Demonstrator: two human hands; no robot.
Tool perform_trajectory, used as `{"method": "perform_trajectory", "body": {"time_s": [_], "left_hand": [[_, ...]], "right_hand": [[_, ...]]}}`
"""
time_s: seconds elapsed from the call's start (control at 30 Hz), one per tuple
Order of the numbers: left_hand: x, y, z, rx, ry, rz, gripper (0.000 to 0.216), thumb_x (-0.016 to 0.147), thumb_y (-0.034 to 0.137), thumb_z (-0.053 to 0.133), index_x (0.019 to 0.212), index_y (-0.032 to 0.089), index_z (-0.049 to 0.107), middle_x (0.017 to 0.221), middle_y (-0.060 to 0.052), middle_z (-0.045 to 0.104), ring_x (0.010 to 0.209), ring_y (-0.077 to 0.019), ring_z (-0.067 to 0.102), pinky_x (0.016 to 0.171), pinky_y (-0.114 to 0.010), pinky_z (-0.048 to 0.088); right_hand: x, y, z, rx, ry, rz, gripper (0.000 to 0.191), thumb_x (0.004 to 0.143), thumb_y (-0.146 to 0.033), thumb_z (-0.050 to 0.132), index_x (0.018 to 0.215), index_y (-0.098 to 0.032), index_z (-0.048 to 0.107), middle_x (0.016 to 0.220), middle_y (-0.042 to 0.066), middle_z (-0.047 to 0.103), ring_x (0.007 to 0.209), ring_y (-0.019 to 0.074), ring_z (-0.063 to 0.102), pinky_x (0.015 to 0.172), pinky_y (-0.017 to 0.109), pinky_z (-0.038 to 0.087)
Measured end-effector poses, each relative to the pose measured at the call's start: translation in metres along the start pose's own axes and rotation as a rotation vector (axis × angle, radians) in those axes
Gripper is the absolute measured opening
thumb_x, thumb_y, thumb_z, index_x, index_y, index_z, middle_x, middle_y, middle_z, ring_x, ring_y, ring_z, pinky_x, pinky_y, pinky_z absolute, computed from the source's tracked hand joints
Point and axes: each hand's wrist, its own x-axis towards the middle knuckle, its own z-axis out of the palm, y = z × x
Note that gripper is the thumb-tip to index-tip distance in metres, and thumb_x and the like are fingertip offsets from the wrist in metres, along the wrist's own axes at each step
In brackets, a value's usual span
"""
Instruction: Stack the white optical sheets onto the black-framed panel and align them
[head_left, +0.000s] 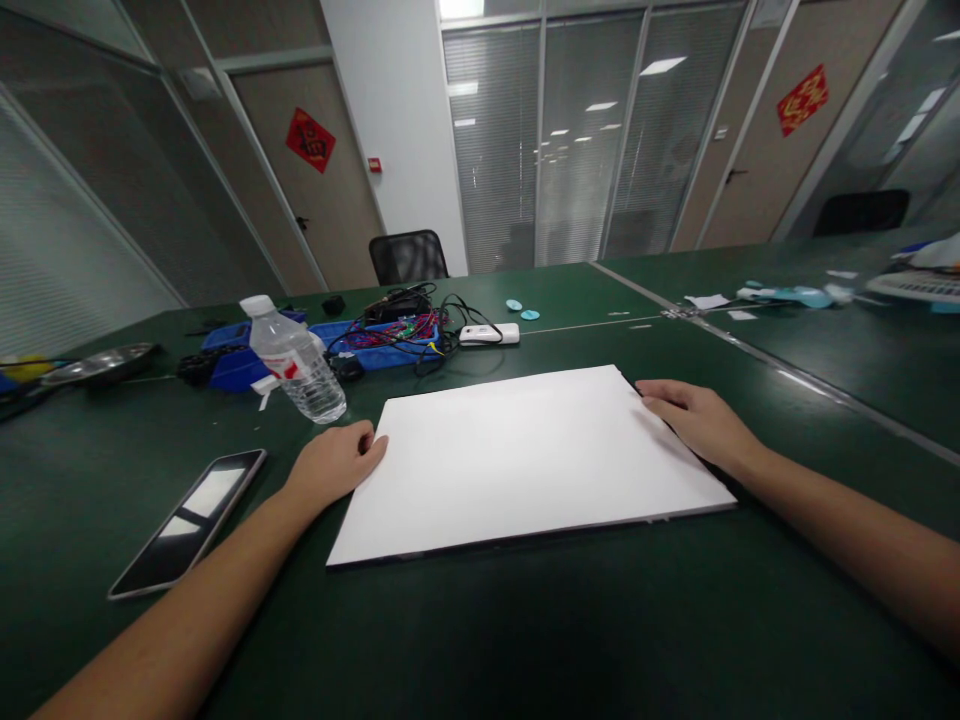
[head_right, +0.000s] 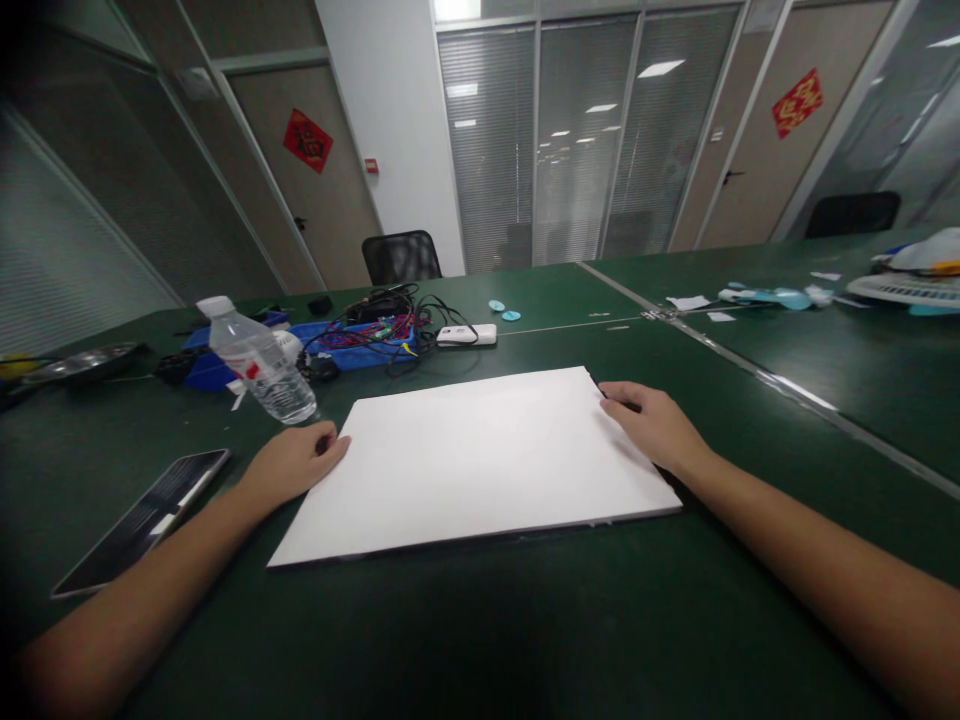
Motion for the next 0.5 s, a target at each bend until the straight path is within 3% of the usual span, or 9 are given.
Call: {"method": "perform_trajectory", "body": {"time_s": [0.1,0.2,0.33,0.4,0.5], "left_hand": [[0.000,0.000,0.001,0.023,-0.004,0.003,0.039,0.097,0.057,0.045,0.077,0.026,0.057,0.073,-0.004,0.069,0.071,-0.0245,0.065,0.061,-0.033,0.030],[0.000,-0.001,0.001,0.034,-0.002,0.005,0.039,0.096,0.057,0.044,0.077,0.025,0.057,0.073,-0.004,0.069,0.071,-0.0243,0.065,0.061,-0.033,0.030],[0.000,-0.001,0.001,0.044,0.002,0.000,0.039,0.096,0.056,0.043,0.076,0.025,0.055,0.074,-0.005,0.069,0.071,-0.0249,0.065,0.062,-0.033,0.030],[0.000,0.000,0.000,0.047,0.003,0.002,0.038,0.097,0.055,0.042,0.076,0.026,0.055,0.073,-0.005,0.069,0.072,-0.0251,0.065,0.062,-0.033,0.030],[0.000,0.000,0.000,0.047,0.004,0.006,0.038,0.098,0.055,0.042,0.077,0.026,0.054,0.074,-0.005,0.069,0.073,-0.0251,0.066,0.063,-0.033,0.030]], "right_hand": [[0.007,0.007,-0.003,0.180,0.030,0.057,0.037,0.080,-0.032,0.064,0.114,-0.029,0.078,0.123,0.006,0.078,0.119,0.0313,0.073,0.115,0.058,0.052],[0.011,0.008,-0.007,0.441,-0.011,0.125,0.051,0.068,-0.021,0.065,0.117,-0.031,0.074,0.130,0.007,0.076,0.116,0.0314,0.075,0.097,0.054,0.065],[0.014,0.004,-0.012,0.702,-0.033,0.147,0.067,0.055,-0.012,0.075,0.118,-0.035,0.073,0.144,0.003,0.069,0.125,0.0317,0.071,0.080,0.042,0.070],[0.015,0.002,-0.011,0.699,-0.037,0.095,0.070,0.055,-0.015,0.082,0.121,-0.036,0.073,0.147,0.002,0.067,0.131,0.0318,0.067,0.080,0.039,0.070],[0.013,0.000,-0.009,0.662,-0.023,0.002,0.074,0.054,-0.025,0.093,0.124,-0.038,0.074,0.148,0.001,0.066,0.138,0.0324,0.062,0.091,0.041,0.068]]}}
